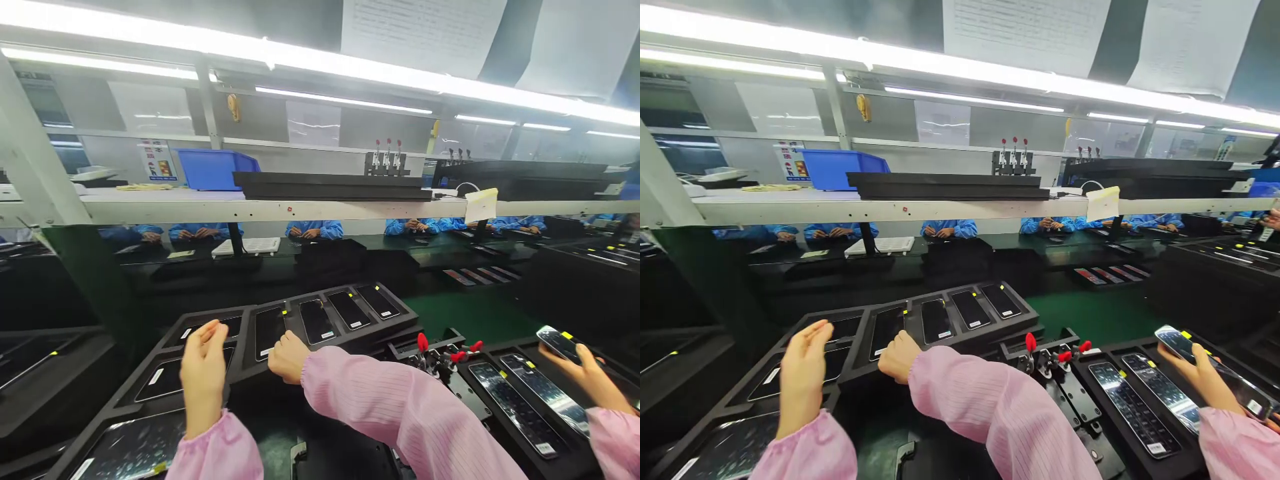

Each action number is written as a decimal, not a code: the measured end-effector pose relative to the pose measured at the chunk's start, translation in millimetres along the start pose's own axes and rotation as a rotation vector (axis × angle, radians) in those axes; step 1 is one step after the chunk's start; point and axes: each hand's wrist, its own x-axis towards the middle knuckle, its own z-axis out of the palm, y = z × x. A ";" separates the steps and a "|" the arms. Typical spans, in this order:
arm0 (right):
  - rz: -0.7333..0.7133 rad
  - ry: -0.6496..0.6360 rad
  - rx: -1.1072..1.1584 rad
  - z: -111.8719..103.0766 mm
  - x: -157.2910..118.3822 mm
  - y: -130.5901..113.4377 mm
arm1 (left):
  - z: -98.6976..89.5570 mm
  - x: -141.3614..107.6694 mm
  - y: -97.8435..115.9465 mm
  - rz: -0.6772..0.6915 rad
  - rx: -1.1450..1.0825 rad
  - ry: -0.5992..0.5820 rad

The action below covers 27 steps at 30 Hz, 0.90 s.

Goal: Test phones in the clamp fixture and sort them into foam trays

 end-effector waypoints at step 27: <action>1.143 -0.180 0.532 31.1 -11.9 76.8 | 145.4 7.2 -25.6 0.049 0.965 -0.347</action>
